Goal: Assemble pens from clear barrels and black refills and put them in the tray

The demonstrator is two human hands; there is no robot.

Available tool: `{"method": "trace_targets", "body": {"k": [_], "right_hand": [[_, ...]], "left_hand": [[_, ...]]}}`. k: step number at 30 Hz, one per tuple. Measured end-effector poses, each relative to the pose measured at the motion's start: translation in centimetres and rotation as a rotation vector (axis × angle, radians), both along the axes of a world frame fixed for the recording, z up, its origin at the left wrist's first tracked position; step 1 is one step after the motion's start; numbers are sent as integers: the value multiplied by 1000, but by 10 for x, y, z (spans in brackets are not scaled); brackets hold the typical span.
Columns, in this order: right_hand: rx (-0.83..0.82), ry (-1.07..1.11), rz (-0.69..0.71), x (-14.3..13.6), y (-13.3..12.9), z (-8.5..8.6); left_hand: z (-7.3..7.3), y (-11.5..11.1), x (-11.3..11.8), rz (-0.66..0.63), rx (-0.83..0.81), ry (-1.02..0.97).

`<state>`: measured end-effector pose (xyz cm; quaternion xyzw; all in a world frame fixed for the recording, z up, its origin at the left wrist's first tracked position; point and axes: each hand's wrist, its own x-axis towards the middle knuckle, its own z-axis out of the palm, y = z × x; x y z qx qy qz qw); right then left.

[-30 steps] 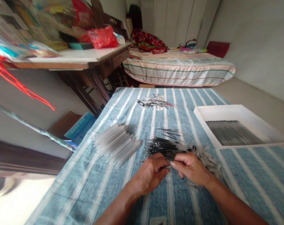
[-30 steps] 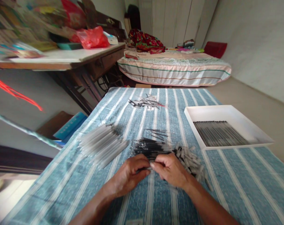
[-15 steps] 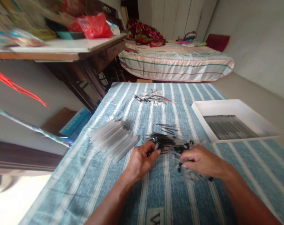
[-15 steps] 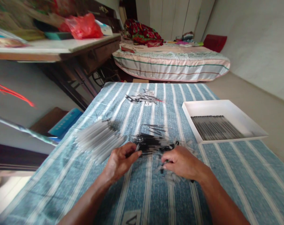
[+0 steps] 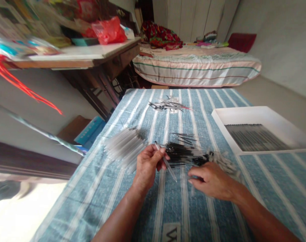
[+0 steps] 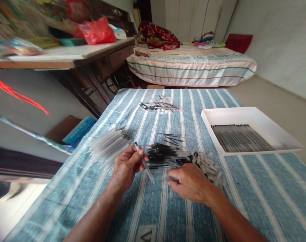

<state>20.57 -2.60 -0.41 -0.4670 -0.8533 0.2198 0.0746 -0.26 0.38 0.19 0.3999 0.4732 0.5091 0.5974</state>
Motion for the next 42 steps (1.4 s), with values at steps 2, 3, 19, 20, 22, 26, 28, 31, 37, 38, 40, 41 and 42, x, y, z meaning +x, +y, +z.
{"method": "trace_targets", "body": {"k": [2,3,19,20,22,26,28,31,37,38,40,41,42], "right_hand": [[0,112,-24,-3,-1,-1],[3,163,-40,-4,-2,-2],[-93,472,-130,-20,-9,-13],[-76,481,-142,-21,-10,-14],[-38,500,-169,-22,-11,-17],[35,512,-207,-25,-12,-19],[55,517,-206,-27,-12,-18],[70,529,-193,-28,-12,-18],[81,550,-204,-26,-12,-18],[83,546,-197,-26,-12,-18],[110,533,-173,-26,-12,-18],[132,526,-162,-26,-13,-18],[153,517,-155,-27,-13,-18]], "left_hand": [[-1,0,0,25,10,-32],[-1,1,1,36,16,-47],[-3,-3,5,-19,53,-76],[-3,-3,5,-18,53,-75],[-3,-3,5,1,53,-69],[-2,-3,5,25,40,-70],[-2,-4,5,24,35,-79],[-2,-6,7,2,43,-91],[-3,-7,10,3,41,-115],[-3,-7,10,11,39,-115],[-4,-6,10,20,37,-110],[-4,-6,10,20,37,-108],[-4,-6,10,19,37,-106]]}}
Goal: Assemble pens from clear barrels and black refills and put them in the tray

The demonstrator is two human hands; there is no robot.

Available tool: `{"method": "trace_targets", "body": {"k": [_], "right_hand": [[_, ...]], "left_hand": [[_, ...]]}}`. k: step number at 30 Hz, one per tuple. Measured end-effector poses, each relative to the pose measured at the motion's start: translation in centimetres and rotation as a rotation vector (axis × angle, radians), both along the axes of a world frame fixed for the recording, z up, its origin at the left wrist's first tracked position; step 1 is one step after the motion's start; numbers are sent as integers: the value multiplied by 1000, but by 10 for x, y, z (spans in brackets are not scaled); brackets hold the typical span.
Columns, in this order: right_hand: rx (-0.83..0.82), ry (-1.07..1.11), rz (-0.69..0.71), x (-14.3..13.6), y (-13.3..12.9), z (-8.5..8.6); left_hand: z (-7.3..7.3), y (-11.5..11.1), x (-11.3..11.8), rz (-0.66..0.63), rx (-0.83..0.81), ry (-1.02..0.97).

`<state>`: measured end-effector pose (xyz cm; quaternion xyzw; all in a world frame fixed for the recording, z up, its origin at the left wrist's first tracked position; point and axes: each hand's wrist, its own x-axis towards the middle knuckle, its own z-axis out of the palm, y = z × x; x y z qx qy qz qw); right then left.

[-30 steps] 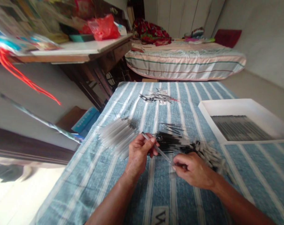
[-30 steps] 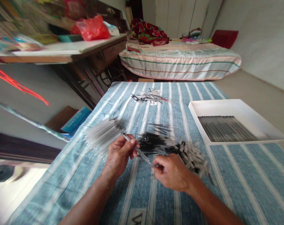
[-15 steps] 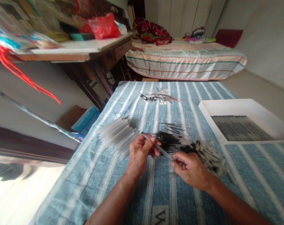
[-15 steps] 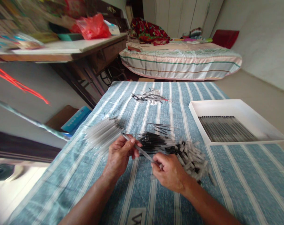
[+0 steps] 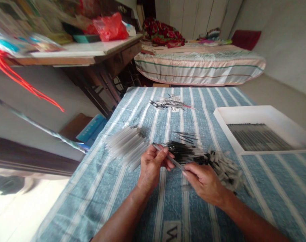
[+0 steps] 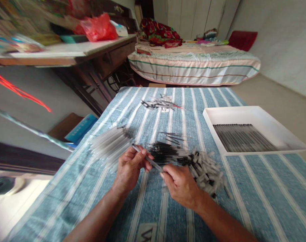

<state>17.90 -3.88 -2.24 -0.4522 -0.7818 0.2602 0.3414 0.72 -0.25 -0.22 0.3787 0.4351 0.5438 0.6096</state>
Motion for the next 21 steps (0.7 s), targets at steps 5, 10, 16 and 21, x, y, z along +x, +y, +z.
{"method": "trace_targets", "body": {"k": [5,10,16,21], "right_hand": [[42,-20,-16,-2,-1,-2],[36,-23,-20,-3,0,-3],[52,-126,12,-5,8,8],[275,-312,-47,-11,13,11]], "left_hand": [[-2,-2,3,25,-14,-4],[-2,-4,7,35,-9,12],[4,-2,3,57,-21,42],[3,0,4,-1,-54,86]]}}
